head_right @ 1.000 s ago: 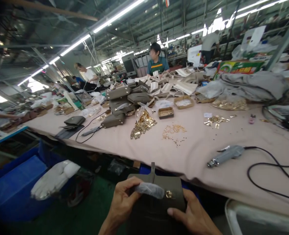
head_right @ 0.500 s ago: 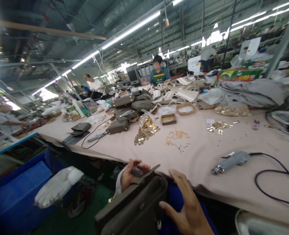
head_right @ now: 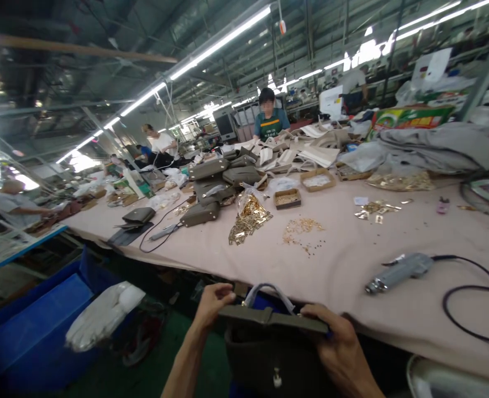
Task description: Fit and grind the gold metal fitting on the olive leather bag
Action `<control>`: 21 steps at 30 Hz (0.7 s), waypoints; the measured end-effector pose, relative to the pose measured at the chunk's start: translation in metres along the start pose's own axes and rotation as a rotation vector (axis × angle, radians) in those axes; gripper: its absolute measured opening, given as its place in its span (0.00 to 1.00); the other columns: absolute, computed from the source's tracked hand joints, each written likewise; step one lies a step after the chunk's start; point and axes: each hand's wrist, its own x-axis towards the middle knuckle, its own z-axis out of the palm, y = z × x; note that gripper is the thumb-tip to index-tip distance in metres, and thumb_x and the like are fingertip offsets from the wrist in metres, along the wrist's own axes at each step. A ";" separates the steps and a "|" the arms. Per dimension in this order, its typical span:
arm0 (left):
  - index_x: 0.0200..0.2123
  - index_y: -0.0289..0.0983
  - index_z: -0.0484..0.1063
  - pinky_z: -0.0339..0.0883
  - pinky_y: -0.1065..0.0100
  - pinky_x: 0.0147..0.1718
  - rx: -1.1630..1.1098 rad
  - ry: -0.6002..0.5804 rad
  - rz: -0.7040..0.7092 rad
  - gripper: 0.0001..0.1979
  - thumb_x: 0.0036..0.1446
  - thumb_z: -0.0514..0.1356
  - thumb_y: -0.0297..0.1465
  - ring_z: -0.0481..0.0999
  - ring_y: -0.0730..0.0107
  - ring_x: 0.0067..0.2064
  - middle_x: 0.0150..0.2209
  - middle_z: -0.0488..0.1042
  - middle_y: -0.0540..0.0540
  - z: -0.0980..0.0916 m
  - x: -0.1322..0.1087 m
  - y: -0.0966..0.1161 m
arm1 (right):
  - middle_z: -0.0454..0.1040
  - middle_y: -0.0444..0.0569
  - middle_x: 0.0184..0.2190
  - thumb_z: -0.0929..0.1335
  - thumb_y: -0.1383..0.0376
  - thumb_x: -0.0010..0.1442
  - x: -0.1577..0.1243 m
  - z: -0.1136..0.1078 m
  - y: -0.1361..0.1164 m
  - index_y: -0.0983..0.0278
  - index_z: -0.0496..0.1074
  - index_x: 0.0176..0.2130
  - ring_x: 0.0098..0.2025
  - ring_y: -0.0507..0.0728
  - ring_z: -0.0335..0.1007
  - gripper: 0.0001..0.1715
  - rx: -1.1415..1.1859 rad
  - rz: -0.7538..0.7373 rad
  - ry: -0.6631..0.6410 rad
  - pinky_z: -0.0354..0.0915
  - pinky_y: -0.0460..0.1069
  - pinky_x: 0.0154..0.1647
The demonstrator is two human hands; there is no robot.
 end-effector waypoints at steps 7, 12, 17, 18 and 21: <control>0.45 0.32 0.79 0.62 0.74 0.16 -0.045 -0.065 -0.008 0.27 0.60 0.61 0.52 0.76 0.70 0.21 0.25 0.78 0.44 0.022 -0.051 0.026 | 0.80 0.49 0.43 0.69 0.62 0.64 0.008 0.003 0.011 0.57 0.80 0.47 0.46 0.62 0.78 0.13 0.021 -0.129 -0.032 0.74 0.52 0.47; 0.38 0.32 0.81 0.61 0.75 0.15 -0.132 -0.128 -0.030 0.26 0.58 0.64 0.52 0.73 0.72 0.17 0.22 0.76 0.44 0.074 -0.083 0.048 | 0.79 0.51 0.44 0.67 0.64 0.66 0.009 0.004 0.014 0.58 0.78 0.49 0.47 0.62 0.78 0.14 -0.022 -0.174 -0.080 0.74 0.52 0.48; 0.36 0.27 0.81 0.72 0.70 0.24 -0.514 -0.218 -0.219 0.21 0.40 0.77 0.34 0.80 0.63 0.25 0.29 0.82 0.35 0.086 -0.072 0.040 | 0.79 0.52 0.46 0.68 0.64 0.66 0.003 0.004 0.036 0.59 0.77 0.51 0.47 0.61 0.78 0.14 -0.069 -0.202 -0.059 0.74 0.52 0.48; 0.39 0.27 0.80 0.72 0.69 0.25 -0.555 -0.229 -0.244 0.23 0.38 0.78 0.32 0.81 0.63 0.26 0.29 0.82 0.35 0.088 -0.069 0.036 | 0.79 0.53 0.45 0.68 0.64 0.66 0.002 0.004 0.041 0.59 0.77 0.50 0.47 0.61 0.78 0.14 -0.084 -0.205 -0.050 0.75 0.52 0.47; 0.45 0.27 0.79 0.73 0.67 0.26 -0.545 -0.220 -0.181 0.29 0.38 0.78 0.32 0.81 0.61 0.26 0.29 0.82 0.39 0.096 -0.068 0.027 | 0.80 0.52 0.44 0.68 0.64 0.66 0.001 0.003 0.048 0.58 0.78 0.51 0.45 0.61 0.79 0.14 -0.119 -0.245 -0.023 0.76 0.51 0.45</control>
